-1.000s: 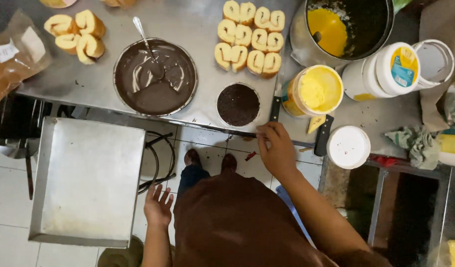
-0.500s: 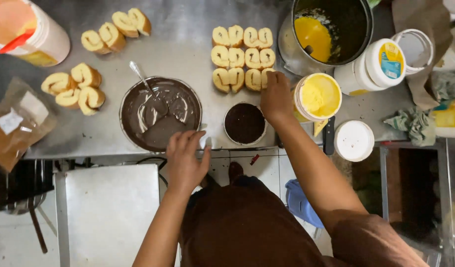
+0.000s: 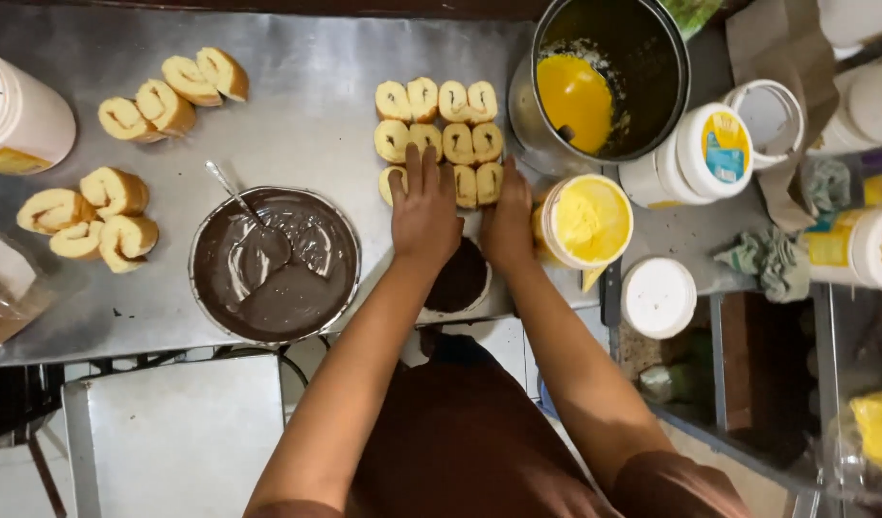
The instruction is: Dipping bread bites into chocolate glaze and sprinkles and arranging them on a tray, then applying glaze with a spatula.
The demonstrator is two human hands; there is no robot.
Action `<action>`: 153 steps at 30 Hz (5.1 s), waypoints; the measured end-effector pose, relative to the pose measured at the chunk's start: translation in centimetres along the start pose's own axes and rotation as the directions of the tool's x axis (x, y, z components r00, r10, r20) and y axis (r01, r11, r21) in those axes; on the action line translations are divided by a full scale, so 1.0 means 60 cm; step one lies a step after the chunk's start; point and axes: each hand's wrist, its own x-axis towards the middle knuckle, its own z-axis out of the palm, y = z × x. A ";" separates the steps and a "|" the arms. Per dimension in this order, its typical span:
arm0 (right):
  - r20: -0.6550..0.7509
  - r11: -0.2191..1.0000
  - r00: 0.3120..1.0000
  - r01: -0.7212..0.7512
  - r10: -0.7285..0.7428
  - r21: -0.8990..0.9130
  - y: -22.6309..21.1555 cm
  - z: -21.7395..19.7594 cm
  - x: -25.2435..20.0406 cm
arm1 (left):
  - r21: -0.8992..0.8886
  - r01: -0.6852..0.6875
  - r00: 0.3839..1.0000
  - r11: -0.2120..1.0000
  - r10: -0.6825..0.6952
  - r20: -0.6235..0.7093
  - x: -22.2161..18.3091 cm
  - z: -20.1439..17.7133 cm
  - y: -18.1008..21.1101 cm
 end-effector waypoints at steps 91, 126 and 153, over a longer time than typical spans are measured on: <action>0.646 0.954 0.710 0.132 -0.281 0.269 -0.180 -0.119 -0.032 | -0.933 0.348 0.667 0.088 -0.723 0.180 -0.552 -0.084 -0.079; 0.580 0.404 0.199 0.880 -0.790 0.249 -0.252 0.073 -0.060 | -0.910 0.393 0.638 0.136 -0.753 0.162 -0.508 -0.092 -0.043; 0.466 0.630 0.631 0.754 -0.620 -0.184 -0.088 -0.071 -0.073 | -0.958 0.181 0.797 0.223 -0.604 0.010 -0.387 -0.106 -0.097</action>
